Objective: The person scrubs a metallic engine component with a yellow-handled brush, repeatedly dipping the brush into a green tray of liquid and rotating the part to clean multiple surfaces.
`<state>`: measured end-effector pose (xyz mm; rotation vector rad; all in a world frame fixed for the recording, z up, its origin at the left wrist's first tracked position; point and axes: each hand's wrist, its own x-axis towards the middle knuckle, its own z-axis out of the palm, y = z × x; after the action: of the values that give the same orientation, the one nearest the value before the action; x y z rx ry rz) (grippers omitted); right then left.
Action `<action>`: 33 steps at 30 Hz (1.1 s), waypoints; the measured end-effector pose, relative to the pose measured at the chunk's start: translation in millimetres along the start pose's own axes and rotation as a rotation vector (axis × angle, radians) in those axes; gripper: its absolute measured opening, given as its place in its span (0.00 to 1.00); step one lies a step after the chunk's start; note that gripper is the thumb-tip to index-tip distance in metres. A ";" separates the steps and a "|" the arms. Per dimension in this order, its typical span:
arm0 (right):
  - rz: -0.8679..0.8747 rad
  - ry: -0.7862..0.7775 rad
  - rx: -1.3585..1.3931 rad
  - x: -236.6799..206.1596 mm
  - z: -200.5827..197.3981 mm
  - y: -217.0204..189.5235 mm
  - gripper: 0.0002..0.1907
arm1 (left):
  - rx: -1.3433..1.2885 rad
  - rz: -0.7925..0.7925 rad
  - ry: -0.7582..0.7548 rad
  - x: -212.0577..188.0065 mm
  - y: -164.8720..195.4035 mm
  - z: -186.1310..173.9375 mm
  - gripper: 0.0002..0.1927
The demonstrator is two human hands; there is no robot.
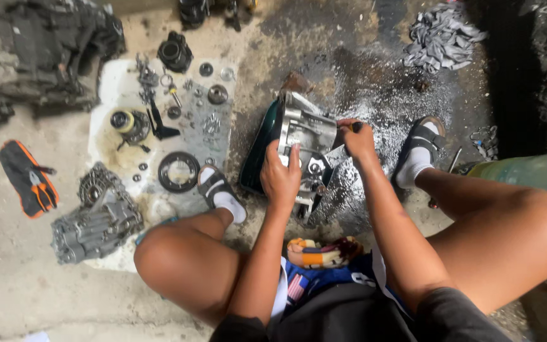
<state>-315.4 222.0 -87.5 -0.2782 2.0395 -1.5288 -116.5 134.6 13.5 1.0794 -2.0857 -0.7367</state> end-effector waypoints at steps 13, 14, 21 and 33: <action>0.150 -0.071 -0.147 -77.5 -21.9 27.6 0.10 | -0.106 -0.126 -0.016 9.0 -1.6 -11.4 0.19; 0.113 -0.049 -0.172 -82.0 -20.9 29.3 0.11 | -0.117 -0.134 -0.014 8.4 -2.4 -12.2 0.19; -0.082 -0.027 -0.238 -96.3 -24.4 20.1 0.14 | -0.082 -0.138 -0.020 7.8 -10.6 -16.9 0.21; -0.306 -0.492 -0.690 -106.5 -64.8 -206.3 0.16 | -0.031 -0.157 -0.052 14.2 -9.8 -18.8 0.23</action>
<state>-298.8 259.2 150.1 -1.1500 2.0878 -0.7308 -103.7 114.4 22.2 1.2292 -2.0421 -0.8790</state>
